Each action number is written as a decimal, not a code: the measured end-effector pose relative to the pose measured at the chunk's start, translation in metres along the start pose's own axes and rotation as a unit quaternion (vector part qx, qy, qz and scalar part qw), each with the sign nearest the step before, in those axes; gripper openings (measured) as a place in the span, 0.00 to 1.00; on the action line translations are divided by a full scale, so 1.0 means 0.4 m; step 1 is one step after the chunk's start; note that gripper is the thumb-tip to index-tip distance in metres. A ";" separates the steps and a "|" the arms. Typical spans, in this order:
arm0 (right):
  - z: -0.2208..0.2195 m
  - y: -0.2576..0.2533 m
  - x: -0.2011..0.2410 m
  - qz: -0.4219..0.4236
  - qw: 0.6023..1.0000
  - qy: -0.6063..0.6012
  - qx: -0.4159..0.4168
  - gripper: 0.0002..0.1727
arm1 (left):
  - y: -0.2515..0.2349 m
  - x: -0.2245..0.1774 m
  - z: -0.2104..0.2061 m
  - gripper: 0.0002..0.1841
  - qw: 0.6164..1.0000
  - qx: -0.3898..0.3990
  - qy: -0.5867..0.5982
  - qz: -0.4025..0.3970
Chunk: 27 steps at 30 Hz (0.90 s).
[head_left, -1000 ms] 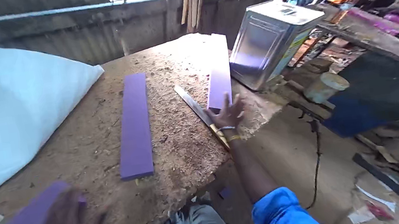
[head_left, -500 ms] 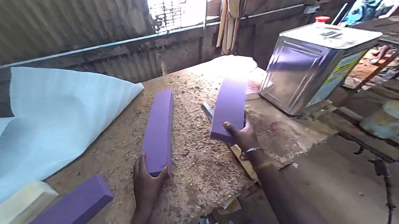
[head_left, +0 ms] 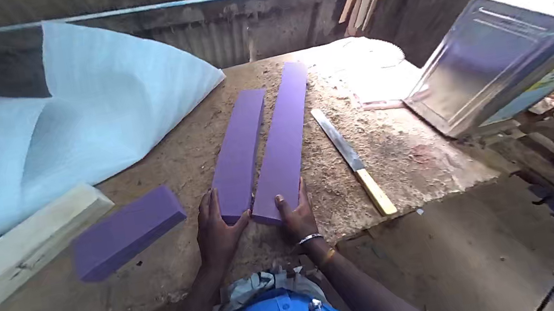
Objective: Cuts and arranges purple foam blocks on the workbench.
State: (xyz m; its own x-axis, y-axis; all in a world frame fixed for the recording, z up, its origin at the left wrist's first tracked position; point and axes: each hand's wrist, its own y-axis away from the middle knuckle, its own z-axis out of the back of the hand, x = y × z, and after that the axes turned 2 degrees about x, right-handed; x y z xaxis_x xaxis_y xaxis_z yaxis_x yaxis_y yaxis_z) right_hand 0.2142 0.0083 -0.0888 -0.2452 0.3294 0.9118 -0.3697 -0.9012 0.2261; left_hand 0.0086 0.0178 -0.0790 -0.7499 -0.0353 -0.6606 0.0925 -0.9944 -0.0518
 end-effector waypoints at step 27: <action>-0.103 0.264 0.056 -0.015 0.975 0.131 0.177 0.72 | -0.166 0.181 0.300 0.57 0.939 0.344 -0.027 -0.007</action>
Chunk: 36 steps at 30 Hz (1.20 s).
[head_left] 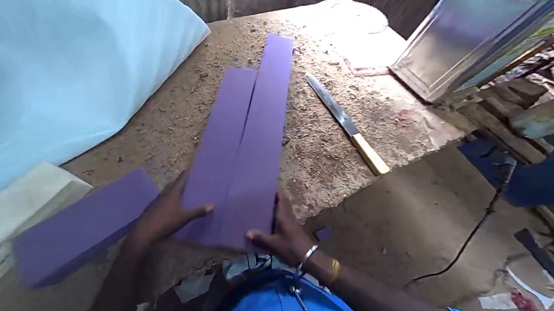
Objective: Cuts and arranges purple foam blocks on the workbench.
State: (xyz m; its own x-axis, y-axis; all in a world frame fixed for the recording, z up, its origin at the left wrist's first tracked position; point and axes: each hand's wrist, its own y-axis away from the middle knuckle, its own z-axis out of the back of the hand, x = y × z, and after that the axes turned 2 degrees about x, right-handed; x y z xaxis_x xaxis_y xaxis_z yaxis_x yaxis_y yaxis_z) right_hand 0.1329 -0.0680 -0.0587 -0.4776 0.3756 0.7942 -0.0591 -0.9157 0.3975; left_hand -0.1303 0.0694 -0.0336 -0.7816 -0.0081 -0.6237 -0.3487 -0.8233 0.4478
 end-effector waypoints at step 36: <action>0.584 -0.235 -0.276 0.024 0.899 0.327 -0.290 0.46 | -0.298 -0.390 -0.151 0.41 0.964 -0.172 -0.198 -0.040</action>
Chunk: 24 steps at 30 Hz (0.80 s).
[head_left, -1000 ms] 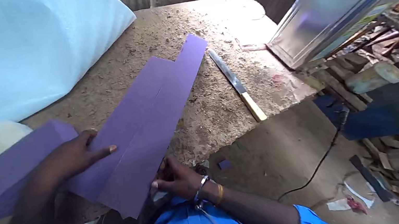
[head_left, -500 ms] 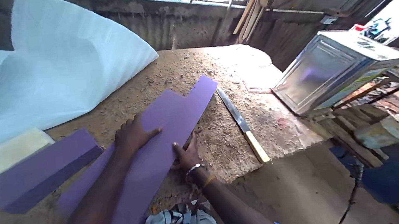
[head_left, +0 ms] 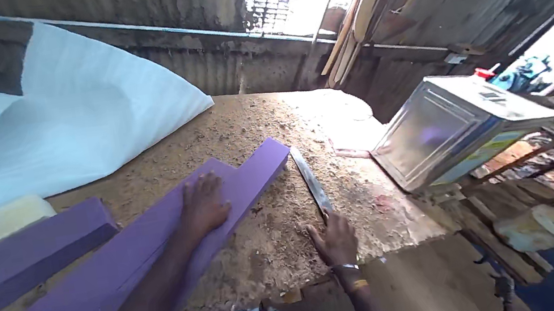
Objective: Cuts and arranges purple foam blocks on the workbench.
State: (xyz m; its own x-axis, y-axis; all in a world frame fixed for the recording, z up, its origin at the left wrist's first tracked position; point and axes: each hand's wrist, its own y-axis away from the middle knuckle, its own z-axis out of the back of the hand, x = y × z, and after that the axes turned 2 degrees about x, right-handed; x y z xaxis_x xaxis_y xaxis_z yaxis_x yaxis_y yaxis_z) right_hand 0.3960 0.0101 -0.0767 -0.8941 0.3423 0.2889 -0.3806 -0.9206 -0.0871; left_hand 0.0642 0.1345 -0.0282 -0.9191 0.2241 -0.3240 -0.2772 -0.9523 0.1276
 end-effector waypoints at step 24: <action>0.189 -0.151 0.074 0.291 0.919 0.090 0.252 0.34 | -0.117 -0.138 -0.177 0.37 0.987 -0.084 -0.053 0.125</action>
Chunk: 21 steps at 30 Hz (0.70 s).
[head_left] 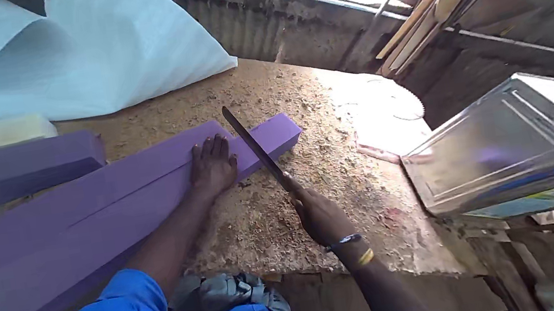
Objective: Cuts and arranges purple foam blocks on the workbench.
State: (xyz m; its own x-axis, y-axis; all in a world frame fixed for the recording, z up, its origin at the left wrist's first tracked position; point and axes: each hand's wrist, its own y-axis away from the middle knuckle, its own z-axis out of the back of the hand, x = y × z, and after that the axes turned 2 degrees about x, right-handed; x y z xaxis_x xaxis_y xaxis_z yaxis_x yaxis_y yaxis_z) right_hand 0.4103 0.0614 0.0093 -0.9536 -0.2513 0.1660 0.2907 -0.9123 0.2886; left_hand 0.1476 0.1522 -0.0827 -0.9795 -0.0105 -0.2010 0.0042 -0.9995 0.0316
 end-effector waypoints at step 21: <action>0.049 -0.145 0.082 0.023 0.999 0.033 0.036 0.37 | -0.004 -0.011 0.014 0.36 1.000 0.024 -0.001 0.020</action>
State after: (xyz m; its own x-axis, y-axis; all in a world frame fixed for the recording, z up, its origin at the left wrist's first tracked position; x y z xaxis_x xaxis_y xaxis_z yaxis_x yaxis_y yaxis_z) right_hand 0.3635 0.1125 0.0164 -0.9415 -0.3157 0.1183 0.3371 -0.8744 0.3489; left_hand 0.1507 0.1540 -0.0765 -0.9793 -0.0504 -0.1958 0.0341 -0.9957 0.0857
